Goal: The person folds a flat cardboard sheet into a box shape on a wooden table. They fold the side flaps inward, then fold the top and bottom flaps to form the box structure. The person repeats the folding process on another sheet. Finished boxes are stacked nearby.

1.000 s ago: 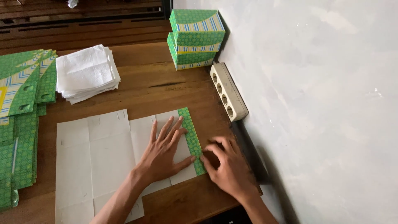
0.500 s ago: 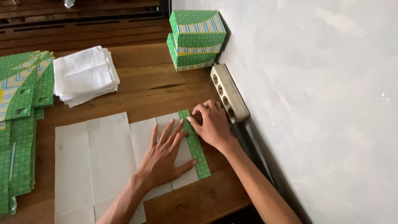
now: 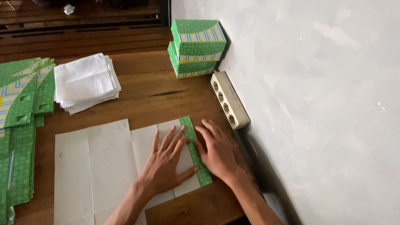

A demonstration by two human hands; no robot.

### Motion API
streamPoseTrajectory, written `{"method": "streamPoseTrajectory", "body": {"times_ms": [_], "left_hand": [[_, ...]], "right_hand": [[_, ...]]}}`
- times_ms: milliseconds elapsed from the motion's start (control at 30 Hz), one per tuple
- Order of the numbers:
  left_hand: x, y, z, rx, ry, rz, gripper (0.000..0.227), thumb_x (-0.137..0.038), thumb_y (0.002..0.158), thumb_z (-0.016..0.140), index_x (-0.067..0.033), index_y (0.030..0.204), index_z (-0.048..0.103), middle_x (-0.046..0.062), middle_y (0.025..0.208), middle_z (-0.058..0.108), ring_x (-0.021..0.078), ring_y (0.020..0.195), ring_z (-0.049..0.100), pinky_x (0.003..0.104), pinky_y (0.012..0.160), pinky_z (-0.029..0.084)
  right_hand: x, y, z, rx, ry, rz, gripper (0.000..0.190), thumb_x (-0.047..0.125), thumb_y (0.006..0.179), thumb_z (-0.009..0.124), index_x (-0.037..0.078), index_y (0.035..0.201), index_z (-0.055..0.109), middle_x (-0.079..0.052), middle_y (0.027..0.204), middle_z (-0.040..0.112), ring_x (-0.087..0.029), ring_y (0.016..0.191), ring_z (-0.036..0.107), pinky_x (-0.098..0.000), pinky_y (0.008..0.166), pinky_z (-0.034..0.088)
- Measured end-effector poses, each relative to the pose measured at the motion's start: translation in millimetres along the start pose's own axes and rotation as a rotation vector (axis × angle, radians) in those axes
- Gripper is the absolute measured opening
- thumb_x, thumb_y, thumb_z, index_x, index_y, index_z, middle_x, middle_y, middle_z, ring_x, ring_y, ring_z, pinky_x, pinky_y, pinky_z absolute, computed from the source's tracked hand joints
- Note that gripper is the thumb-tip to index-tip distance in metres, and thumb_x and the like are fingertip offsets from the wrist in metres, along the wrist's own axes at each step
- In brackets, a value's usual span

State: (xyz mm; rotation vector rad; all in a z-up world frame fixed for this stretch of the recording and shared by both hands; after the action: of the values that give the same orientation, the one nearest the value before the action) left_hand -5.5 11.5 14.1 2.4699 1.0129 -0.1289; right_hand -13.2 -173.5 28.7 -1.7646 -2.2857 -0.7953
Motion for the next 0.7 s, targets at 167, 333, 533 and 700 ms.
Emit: {"method": "streamPoseTrajectory", "body": {"times_ms": [167,333,533,700], "left_hand": [[1,0,-1,0.019,-0.035,-0.008,0.072,-0.066,0.093,0.059,-0.0109,0.139,0.05,0.012,0.168,0.028,0.0335,0.156,0.019,0.065,0.122,0.005],[-1,1,-1,0.019,0.006,-0.01,0.076,-0.071,0.094,0.054,-0.0095,0.137,0.051,0.013,0.167,0.029,0.0341,0.155,0.019,0.066,0.121,0.006],[-2,4,-4,0.027,-0.04,-0.022,0.076,-0.07,0.093,0.057,-0.0082,0.137,0.052,0.013,0.166,0.031,0.0335,0.156,0.018,0.066,0.122,0.004],[-2,3,-4,0.017,-0.022,-0.013,0.075,-0.07,0.093,0.056,-0.0092,0.136,0.052,0.013,0.166,0.031,0.0336,0.155,0.02,0.065,0.122,0.004]], "right_hand": [[11,-34,-16,0.03,0.092,0.043,0.048,0.024,0.101,0.062,0.004,0.144,0.054,-0.015,0.159,0.044,-0.036,0.15,0.034,-0.0524,0.118,0.034],[13,-69,-24,0.067,0.116,0.112,0.051,0.03,0.101,0.061,0.006,0.146,0.053,-0.011,0.164,0.039,-0.032,0.154,0.029,-0.0504,0.122,0.026],[16,-86,-25,0.04,0.075,0.048,0.054,0.028,0.104,0.054,0.005,0.152,0.046,-0.013,0.166,0.036,-0.033,0.156,0.026,-0.0519,0.124,0.023],[15,-63,-26,0.029,-0.225,0.043,0.056,0.046,0.103,0.052,0.011,0.147,0.052,-0.015,0.16,0.04,-0.039,0.138,0.043,-0.0535,0.108,0.036]]}}
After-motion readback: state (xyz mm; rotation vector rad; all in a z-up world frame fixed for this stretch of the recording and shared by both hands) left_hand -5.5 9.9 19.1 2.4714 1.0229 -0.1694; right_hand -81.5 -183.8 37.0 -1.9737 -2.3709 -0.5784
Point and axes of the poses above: each hand's wrist, its own y-axis towards the middle knuckle, its own z-axis out of the palm, x = y × z, the point moved 2 cm from there along y, towards the middle knuckle
